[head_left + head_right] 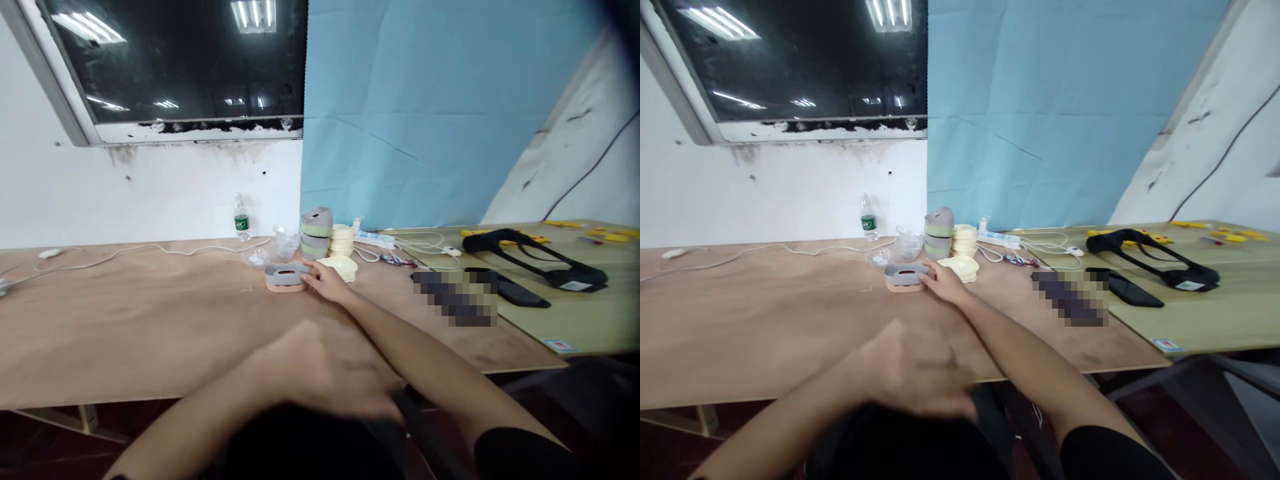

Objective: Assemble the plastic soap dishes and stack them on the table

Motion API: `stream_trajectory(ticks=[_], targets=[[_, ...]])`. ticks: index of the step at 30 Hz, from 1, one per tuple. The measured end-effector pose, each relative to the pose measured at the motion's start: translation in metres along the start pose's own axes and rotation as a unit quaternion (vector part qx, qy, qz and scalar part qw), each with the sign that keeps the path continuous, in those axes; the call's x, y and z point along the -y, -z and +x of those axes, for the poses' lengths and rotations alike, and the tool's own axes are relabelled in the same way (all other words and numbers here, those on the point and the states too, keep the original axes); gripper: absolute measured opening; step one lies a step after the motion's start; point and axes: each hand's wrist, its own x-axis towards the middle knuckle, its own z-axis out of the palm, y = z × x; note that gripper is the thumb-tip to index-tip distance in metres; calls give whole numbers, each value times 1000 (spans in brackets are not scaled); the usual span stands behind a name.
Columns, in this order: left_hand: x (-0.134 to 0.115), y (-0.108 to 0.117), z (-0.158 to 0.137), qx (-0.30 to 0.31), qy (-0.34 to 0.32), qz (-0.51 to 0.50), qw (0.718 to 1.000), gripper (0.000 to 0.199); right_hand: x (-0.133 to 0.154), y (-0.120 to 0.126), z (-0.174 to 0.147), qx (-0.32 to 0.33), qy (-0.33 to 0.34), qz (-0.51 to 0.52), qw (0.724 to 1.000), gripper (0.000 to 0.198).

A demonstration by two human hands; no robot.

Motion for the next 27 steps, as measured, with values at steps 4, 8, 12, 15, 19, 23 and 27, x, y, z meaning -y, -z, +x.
stream_trajectory(ticks=[4, 8, 12, 15, 19, 23, 27], targets=[[96, 18, -43, -217, 266, 29, 939, 20, 0, 1, 1, -7, -5, -9, 1000, 46], [177, 23, -121, -237, 492, 111, 830, 29, 2, 2, 0, 0, -6, -22, 1000, 42], [204, 13, -168, -90, 632, 110, 762, 35, 4, 4, -1, 16, -4, -34, 999, 37], [204, 6, -171, -41, 622, 75, 778, 32, 3, 4, -1, 22, -5, -46, 999, 36], [201, 1, -162, 18, 593, 36, 804, 28, 2, 3, -1, 35, 1, -56, 998, 35], [195, -2, -153, 65, 566, 10, 822, 34, 3, 4, 0, 33, 10, -65, 997, 33], [190, -1, -147, 93, 547, 8, 832, 38, 6, 6, 0, 37, 14, -87, 995, 34]])
